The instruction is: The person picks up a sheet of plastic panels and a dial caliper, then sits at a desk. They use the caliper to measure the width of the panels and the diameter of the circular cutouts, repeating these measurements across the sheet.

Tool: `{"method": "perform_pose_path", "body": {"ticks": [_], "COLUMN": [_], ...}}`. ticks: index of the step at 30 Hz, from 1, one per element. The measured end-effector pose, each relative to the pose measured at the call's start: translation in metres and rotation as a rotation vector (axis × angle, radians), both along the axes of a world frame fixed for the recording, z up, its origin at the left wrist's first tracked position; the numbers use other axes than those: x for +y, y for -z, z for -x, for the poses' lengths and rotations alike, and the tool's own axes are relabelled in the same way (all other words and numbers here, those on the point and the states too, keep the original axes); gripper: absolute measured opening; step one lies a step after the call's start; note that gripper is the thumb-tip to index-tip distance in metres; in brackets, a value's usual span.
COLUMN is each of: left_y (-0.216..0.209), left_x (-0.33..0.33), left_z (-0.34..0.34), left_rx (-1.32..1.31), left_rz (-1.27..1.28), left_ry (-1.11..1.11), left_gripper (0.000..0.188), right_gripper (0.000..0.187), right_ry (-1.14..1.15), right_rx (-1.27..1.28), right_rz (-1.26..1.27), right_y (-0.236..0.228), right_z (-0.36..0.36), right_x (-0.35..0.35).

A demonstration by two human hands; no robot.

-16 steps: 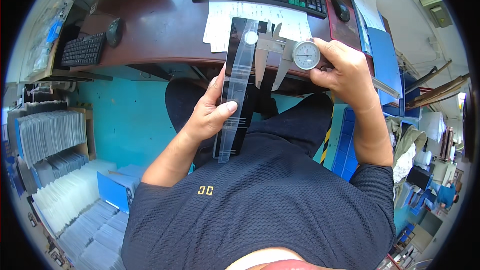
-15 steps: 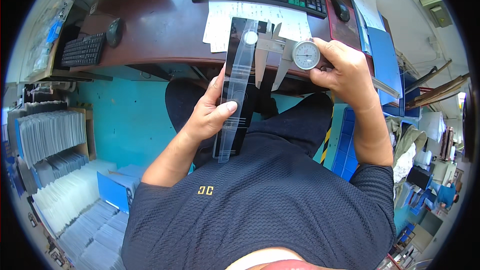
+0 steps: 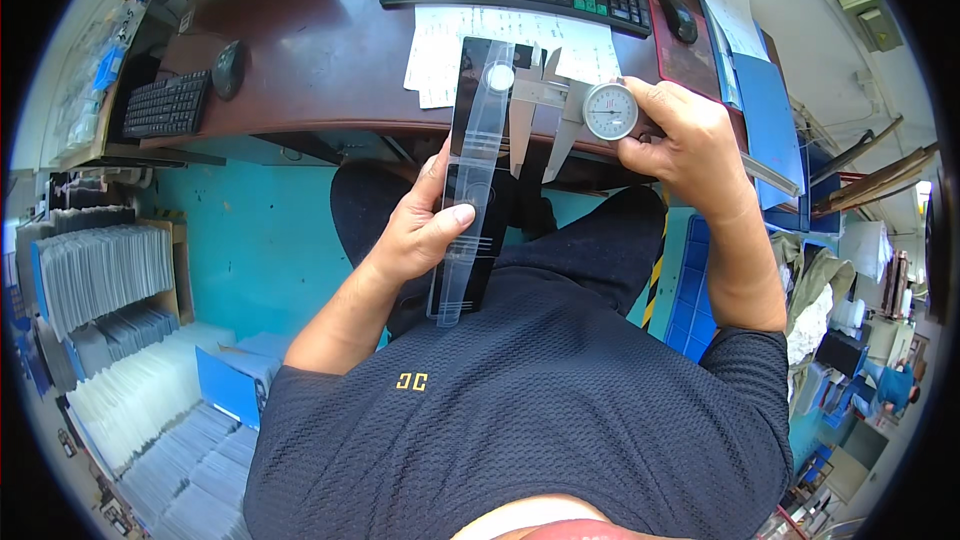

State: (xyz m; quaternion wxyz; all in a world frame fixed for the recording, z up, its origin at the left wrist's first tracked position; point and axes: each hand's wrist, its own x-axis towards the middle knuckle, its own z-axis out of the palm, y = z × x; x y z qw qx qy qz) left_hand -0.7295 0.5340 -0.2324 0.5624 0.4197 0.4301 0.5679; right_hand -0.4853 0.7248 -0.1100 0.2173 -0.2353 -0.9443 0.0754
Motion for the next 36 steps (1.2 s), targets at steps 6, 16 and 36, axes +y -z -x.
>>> {"method": "perform_pose_path", "body": {"ticks": [6, 16, 36], "left_y": [-0.001, 0.0, -0.029], "left_x": [0.002, 0.052, 0.073], "left_z": [0.0, -0.023, -0.018], "left_rx": [-0.092, -1.04, -0.228], "left_rz": [0.067, -0.014, -0.171], "left_ry": [-0.021, 0.092, -0.2], "left_gripper": [0.079, 0.086, 0.065], "right_gripper": [0.042, 0.041, 0.014], "right_ry": [0.013, 0.172, 0.224], "right_rx": [0.012, 0.311, 0.445], "right_rz": [0.03, 0.968, 0.519], "right_y": [0.001, 0.041, 0.033], "right_z": [0.001, 0.037, 0.051], "right_x": [0.001, -0.012, -0.02]}}
